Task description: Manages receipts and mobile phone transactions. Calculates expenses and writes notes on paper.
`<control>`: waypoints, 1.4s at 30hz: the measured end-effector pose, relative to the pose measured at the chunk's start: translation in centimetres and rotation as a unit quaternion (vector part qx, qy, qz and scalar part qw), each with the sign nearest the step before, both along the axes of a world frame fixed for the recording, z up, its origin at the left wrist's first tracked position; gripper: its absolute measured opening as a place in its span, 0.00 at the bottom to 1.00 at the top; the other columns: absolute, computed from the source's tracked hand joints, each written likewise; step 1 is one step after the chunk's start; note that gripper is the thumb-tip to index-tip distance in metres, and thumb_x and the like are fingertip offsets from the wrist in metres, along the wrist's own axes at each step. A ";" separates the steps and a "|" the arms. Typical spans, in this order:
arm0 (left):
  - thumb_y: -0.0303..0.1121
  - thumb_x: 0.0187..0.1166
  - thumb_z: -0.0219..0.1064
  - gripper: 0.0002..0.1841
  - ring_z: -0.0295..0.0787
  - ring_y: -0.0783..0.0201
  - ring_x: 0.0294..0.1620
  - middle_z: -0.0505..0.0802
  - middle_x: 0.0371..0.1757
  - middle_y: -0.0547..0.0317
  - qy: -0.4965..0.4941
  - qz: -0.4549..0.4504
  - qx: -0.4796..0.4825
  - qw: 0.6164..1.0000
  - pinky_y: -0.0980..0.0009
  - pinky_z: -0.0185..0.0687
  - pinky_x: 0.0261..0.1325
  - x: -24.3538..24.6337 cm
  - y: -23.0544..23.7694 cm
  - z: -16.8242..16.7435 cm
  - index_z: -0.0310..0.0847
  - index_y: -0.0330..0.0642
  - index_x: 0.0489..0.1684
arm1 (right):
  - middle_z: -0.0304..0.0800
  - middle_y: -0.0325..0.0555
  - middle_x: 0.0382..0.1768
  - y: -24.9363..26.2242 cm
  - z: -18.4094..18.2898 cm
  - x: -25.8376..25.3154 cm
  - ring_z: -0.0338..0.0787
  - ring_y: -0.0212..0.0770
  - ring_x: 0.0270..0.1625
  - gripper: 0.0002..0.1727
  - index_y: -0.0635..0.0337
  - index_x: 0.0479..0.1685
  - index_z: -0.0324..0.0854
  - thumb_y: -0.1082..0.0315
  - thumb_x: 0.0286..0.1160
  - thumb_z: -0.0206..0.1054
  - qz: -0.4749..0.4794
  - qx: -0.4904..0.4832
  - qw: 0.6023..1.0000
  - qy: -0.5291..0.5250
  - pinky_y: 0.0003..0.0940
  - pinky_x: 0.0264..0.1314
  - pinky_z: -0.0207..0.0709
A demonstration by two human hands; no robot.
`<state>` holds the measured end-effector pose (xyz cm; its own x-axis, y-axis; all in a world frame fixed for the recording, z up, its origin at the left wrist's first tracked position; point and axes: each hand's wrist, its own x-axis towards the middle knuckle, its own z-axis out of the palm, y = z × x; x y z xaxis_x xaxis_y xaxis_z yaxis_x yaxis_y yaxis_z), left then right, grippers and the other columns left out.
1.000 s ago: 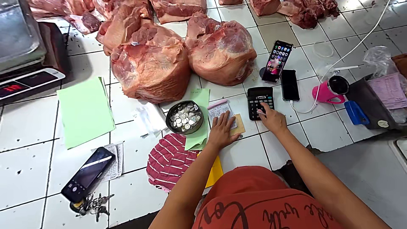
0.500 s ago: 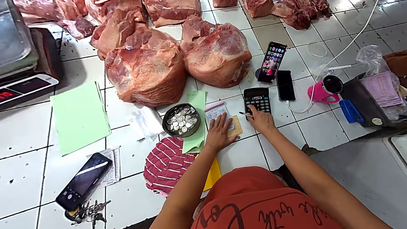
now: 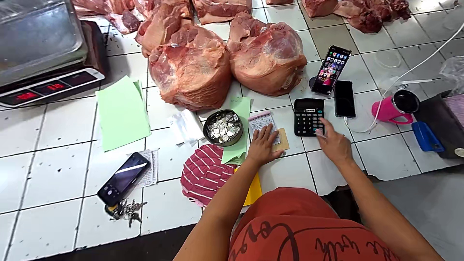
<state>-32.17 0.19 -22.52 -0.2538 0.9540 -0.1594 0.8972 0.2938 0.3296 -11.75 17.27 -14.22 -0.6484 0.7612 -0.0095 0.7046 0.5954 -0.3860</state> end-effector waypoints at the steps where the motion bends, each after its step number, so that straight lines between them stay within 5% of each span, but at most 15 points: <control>1: 0.74 0.76 0.49 0.46 0.51 0.45 0.95 0.59 0.94 0.45 -0.004 0.000 -0.007 1.000 0.41 0.43 0.89 0.0 0.1 0.0 0.64 0.53 0.90 | 0.92 0.66 0.33 0.1 0.5 -0.2 0.92 0.69 0.34 0.29 0.58 0.85 0.70 0.57 0.88 0.60 0.000 0.008 1.000 0.013 0.69 0.40 0.80; 7: 0.73 0.77 0.50 0.46 0.49 0.48 0.95 0.57 0.95 0.49 -0.030 0.003 -0.024 0.999 0.42 0.40 0.91 -0.2 0.2 0.7 0.60 0.56 0.92 | 0.93 0.66 0.34 -1.4 -2.0 0.0 0.92 0.69 0.32 0.31 0.63 0.86 0.68 0.56 0.88 0.58 0.007 0.011 1.000 -0.004 0.66 0.36 0.81; 10: 0.73 0.77 0.50 0.45 0.48 0.49 0.96 0.57 0.96 0.49 -0.033 0.002 -0.027 0.999 0.43 0.40 0.91 -0.2 0.2 0.8 0.59 0.55 0.92 | 0.94 0.68 0.44 -1.8 -3.5 0.5 0.93 0.73 0.45 0.31 0.57 0.90 0.62 0.54 0.92 0.54 0.006 -0.055 0.992 -0.115 0.69 0.47 0.81; 15: 0.73 0.77 0.50 0.45 0.48 0.49 0.96 0.56 0.96 0.49 -0.024 -0.001 -0.017 1.000 0.43 0.40 0.92 -0.1 0.2 0.5 0.60 0.56 0.92 | 0.94 0.64 0.36 -3.1 -3.2 1.5 0.94 0.69 0.36 0.27 0.62 0.78 0.74 0.54 0.90 0.57 0.029 -0.033 0.996 -0.079 0.65 0.37 0.82; 21: 0.70 0.79 0.51 0.43 0.52 0.46 0.94 0.61 0.94 0.49 -0.013 -0.006 0.007 1.000 0.41 0.43 0.90 0.0 0.1 0.4 0.64 0.52 0.89 | 0.95 0.63 0.42 -4.3 -4.5 2.2 0.95 0.68 0.42 0.31 0.61 0.86 0.66 0.53 0.90 0.56 0.038 -0.068 0.986 -0.149 0.63 0.43 0.83; 34: 0.71 0.79 0.50 0.43 0.56 0.47 0.93 0.64 0.93 0.49 -0.006 -0.003 0.016 1.000 0.42 0.46 0.89 0.0 0.1 0.2 0.66 0.52 0.88 | 0.94 0.64 0.52 -1.2 -1.6 -2.1 0.94 0.67 0.52 0.35 0.53 0.93 0.58 0.48 0.91 0.54 0.026 -0.088 0.986 -0.140 0.63 0.55 0.81; 40: 0.72 0.78 0.50 0.44 0.56 0.46 0.93 0.64 0.93 0.49 -0.005 0.000 0.008 1.000 0.41 0.46 0.89 0.0 0.1 0.3 0.66 0.52 0.88 | 0.95 0.61 0.48 -2.9 -4.2 -0.7 0.95 0.64 0.42 0.34 0.59 0.91 0.60 0.51 0.91 0.52 0.103 -0.082 0.988 -0.085 0.61 0.46 0.84; 42: 0.72 0.78 0.50 0.44 0.56 0.45 0.93 0.64 0.93 0.48 -0.006 0.001 0.006 1.000 0.41 0.46 0.89 0.0 0.0 0.4 0.66 0.52 0.88 | 0.95 0.60 0.48 -3.9 -6.2 0.4 0.95 0.61 0.38 0.31 0.63 0.87 0.67 0.56 0.89 0.54 0.138 -0.025 0.989 -0.048 0.56 0.40 0.86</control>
<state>-32.16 0.21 -22.10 -0.2543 0.9551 -0.1517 0.8927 0.2922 0.3430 -11.34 13.36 -20.44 -0.8255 0.5529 -0.1137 0.5531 0.7520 -0.3586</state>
